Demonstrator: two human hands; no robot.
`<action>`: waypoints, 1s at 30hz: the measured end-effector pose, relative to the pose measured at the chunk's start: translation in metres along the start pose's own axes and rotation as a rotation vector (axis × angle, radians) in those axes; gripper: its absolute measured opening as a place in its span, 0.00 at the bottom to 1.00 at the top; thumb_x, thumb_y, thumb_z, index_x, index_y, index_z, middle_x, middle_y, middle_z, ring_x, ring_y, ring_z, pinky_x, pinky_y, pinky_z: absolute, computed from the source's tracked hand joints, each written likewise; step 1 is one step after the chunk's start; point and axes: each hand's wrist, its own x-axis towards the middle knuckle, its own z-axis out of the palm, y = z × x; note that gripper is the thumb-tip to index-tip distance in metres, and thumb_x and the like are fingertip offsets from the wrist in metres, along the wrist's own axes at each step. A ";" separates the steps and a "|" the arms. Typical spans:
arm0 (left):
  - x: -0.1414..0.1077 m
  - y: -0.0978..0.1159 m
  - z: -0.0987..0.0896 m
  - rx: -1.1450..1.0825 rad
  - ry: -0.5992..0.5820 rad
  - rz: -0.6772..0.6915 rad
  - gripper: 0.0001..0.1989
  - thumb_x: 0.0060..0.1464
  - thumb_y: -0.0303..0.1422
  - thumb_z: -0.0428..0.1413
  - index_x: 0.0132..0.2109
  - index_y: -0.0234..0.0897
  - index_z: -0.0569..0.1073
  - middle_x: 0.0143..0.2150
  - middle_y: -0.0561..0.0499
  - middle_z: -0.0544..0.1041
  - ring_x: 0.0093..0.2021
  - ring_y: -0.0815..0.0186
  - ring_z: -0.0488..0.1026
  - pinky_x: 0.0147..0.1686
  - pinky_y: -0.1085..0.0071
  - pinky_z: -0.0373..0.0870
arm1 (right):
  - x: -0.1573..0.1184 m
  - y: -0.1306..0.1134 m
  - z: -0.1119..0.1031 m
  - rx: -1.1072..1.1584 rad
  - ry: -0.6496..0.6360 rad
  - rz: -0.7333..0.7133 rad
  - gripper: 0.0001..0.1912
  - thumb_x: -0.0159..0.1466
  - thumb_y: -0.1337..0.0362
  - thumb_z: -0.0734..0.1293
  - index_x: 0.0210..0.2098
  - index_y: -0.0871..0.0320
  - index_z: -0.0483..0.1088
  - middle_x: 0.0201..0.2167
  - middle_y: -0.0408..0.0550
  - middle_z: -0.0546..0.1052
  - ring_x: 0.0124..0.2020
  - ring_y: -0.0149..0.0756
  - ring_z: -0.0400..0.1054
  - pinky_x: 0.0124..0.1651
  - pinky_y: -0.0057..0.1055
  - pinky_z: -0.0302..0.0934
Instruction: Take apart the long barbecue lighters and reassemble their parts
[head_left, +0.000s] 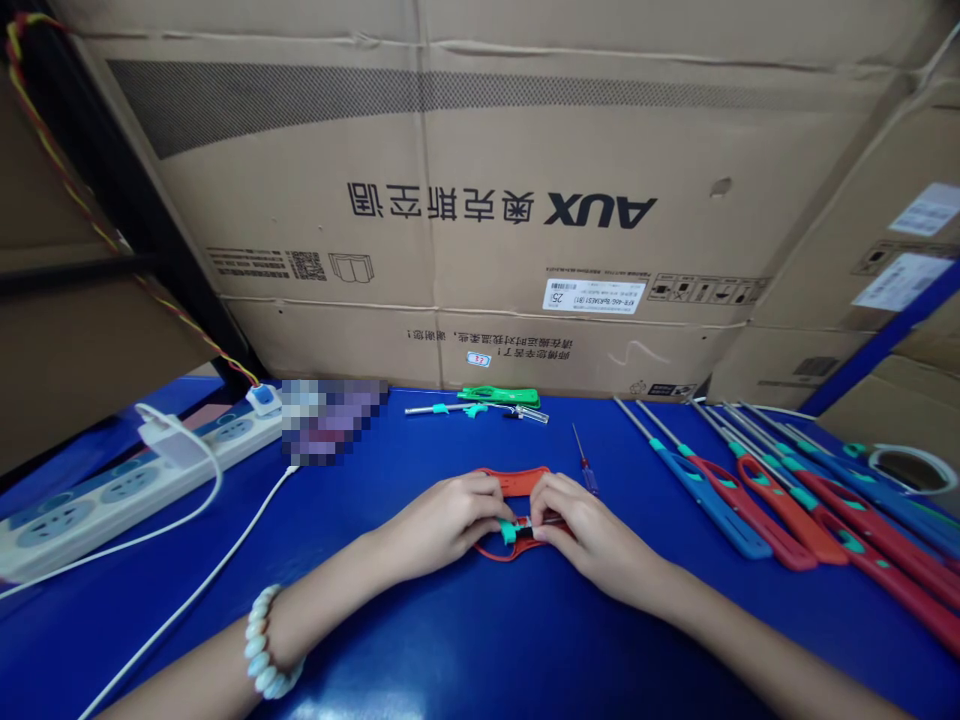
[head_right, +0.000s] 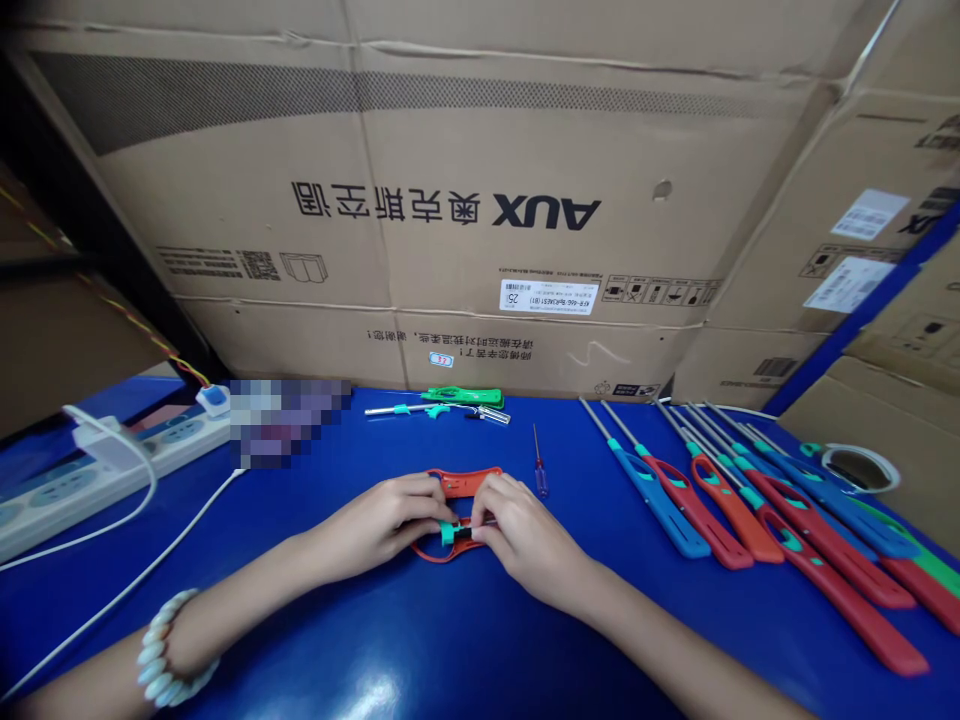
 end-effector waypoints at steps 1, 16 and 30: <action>0.000 0.000 0.000 -0.003 0.000 -0.006 0.09 0.63 0.27 0.50 0.44 0.36 0.75 0.40 0.48 0.74 0.41 0.64 0.71 0.43 0.69 0.67 | 0.000 0.000 0.000 0.000 0.005 0.001 0.09 0.64 0.75 0.62 0.30 0.57 0.61 0.33 0.44 0.67 0.37 0.36 0.61 0.43 0.34 0.57; 0.002 0.004 -0.002 -0.016 0.054 -0.083 0.10 0.56 0.19 0.53 0.41 0.34 0.75 0.37 0.49 0.77 0.35 0.66 0.73 0.36 0.72 0.69 | 0.000 -0.001 -0.002 -0.028 0.013 0.007 0.09 0.63 0.76 0.62 0.30 0.56 0.62 0.33 0.44 0.68 0.37 0.36 0.62 0.41 0.33 0.58; -0.001 0.018 0.003 0.334 -0.073 -0.076 0.11 0.56 0.17 0.49 0.38 0.34 0.73 0.37 0.49 0.74 0.32 0.65 0.72 0.29 0.74 0.67 | -0.001 0.000 -0.001 -0.034 0.003 -0.007 0.10 0.61 0.77 0.64 0.29 0.56 0.62 0.33 0.43 0.68 0.38 0.36 0.63 0.45 0.35 0.59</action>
